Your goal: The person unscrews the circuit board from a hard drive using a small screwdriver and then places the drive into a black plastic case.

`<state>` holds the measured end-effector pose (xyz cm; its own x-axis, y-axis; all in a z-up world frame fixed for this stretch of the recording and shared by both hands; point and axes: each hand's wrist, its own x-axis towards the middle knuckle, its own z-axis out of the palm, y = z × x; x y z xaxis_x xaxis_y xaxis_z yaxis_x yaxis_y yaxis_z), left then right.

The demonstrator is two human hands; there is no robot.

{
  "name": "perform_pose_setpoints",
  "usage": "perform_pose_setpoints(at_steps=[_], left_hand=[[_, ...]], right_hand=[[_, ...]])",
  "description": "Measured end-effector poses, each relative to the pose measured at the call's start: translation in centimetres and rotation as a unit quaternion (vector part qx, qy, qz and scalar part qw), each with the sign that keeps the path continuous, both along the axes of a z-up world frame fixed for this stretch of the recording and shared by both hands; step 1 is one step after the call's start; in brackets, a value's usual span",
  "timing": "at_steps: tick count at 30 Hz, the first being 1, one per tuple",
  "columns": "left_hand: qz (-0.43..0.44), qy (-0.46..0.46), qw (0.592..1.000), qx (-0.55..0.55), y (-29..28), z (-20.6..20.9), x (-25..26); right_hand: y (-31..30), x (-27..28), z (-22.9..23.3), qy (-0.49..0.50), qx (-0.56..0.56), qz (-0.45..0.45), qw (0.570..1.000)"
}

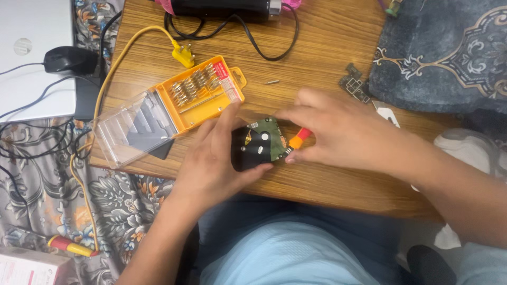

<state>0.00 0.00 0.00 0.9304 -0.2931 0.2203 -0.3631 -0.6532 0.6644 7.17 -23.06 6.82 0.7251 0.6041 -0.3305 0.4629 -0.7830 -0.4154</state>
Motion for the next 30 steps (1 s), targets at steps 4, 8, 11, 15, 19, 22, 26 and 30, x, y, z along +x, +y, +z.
perform_pose_setpoints(at_steps=[4, 8, 11, 15, 19, 22, 26, 30], left_hand=[[-0.003, -0.002, 1.000, -0.017, 0.2, 0.2, -0.3], [-0.007, 0.003, 1.000, -0.015, 0.3, 0.3, -0.2], [-0.007, 0.005, 1.000, -0.016, 0.4, 0.3, -0.1], [0.010, -0.037, 0.998, -0.042, 0.7, 0.3, -0.2], [0.050, -0.013, 0.997, -0.063, 0.5, 0.5, -0.3], [0.062, -0.021, 0.997, -0.049, 0.1, 0.9, -0.5], [0.044, -0.084, 0.995, -0.025, -0.7, 1.3, -1.1], [0.035, -0.129, 0.991, -0.030, -1.1, 1.2, -1.3]], right_hand=[[-0.1, 0.1, -0.3, -0.010, 0.021, 0.015, 1.000], [-0.2, 0.2, -0.3, -0.039, 0.035, 0.035, 0.998], [-0.6, 0.1, -0.6, -0.052, 0.029, 0.041, 0.997], [-1.6, 0.9, -2.1, 0.020, 0.111, 0.042, 0.993], [-1.8, 1.6, -4.6, 0.196, 0.222, -0.113, 0.948], [-1.6, 1.6, -5.6, 0.329, 0.296, -0.240, 0.864], [-1.6, 1.2, -5.4, 0.326, 0.334, -0.255, 0.847], [-1.6, 0.9, -4.9, 0.282, 0.329, -0.249, 0.866]])
